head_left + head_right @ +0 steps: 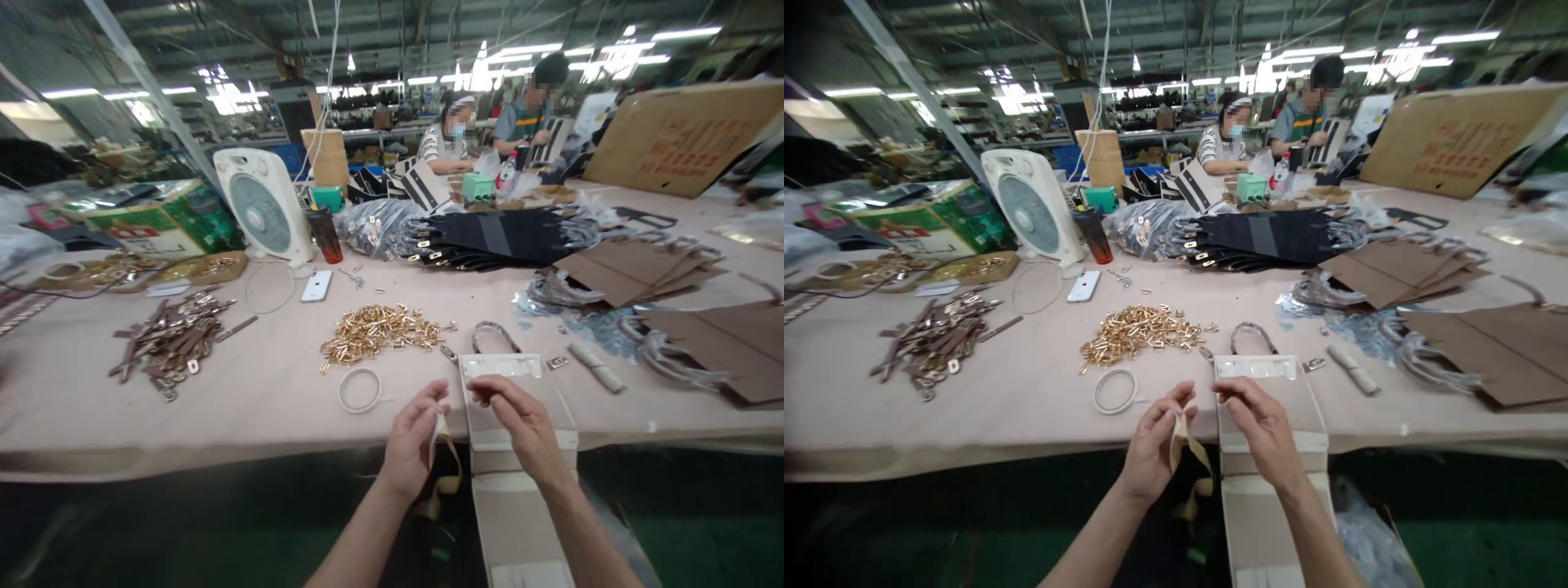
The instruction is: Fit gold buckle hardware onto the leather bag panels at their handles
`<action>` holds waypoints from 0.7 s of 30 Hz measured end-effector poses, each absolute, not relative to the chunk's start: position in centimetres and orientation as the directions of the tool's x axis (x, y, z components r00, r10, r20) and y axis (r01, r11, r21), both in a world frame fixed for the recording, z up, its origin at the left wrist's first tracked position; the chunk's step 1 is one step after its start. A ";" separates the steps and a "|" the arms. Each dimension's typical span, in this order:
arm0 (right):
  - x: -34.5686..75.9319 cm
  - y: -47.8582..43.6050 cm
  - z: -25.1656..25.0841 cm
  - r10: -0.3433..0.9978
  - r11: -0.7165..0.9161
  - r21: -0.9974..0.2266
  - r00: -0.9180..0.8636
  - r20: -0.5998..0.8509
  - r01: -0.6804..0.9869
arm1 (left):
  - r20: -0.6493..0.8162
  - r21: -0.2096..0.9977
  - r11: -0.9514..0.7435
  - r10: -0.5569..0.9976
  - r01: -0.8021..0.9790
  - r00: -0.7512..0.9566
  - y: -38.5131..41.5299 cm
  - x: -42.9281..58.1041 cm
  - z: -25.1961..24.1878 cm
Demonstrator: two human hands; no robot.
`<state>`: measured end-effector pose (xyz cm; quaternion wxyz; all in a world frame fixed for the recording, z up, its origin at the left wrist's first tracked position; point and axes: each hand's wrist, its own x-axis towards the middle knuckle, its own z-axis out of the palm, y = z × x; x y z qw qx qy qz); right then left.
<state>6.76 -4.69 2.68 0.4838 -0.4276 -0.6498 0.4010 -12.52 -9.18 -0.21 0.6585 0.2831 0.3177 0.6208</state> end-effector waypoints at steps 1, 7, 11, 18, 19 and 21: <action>6.0 -5.7 3.0 0.923 0.321 -0.934 -0.270 0.273 0.157 | -0.083 0.733 0.073 0.996 -0.676 0.017 -9.3 -12.7 0.1; 1.6 -8.8 3.4 0.878 0.400 -0.895 -0.364 0.312 0.197 | -0.117 0.600 0.082 0.993 -0.796 0.014 -9.8 -13.1 1.9; 0.9 -9.4 3.1 0.908 0.336 -0.923 -0.325 0.264 0.188 | -0.141 0.561 0.076 0.990 -0.824 -0.004 -10.0 -13.9 2.6; 0.7 -10.6 2.5 0.858 0.186 -0.959 -0.511 0.053 0.212 | -0.174 0.479 -0.023 0.977 -0.878 -0.120 -10.0 -16.7 3.8; 0.4 -10.7 2.3 0.852 0.178 -0.960 -0.521 0.041 0.216 | -0.173 0.479 -0.045 0.974 -0.877 -0.144 -10.0 -17.2 4.0; -0.5 -11.1 1.9 0.845 0.172 -0.960 -0.534 0.027 0.223 | -0.174 0.493 -0.076 0.967 -0.866 -0.184 -10.0 -18.2 4.5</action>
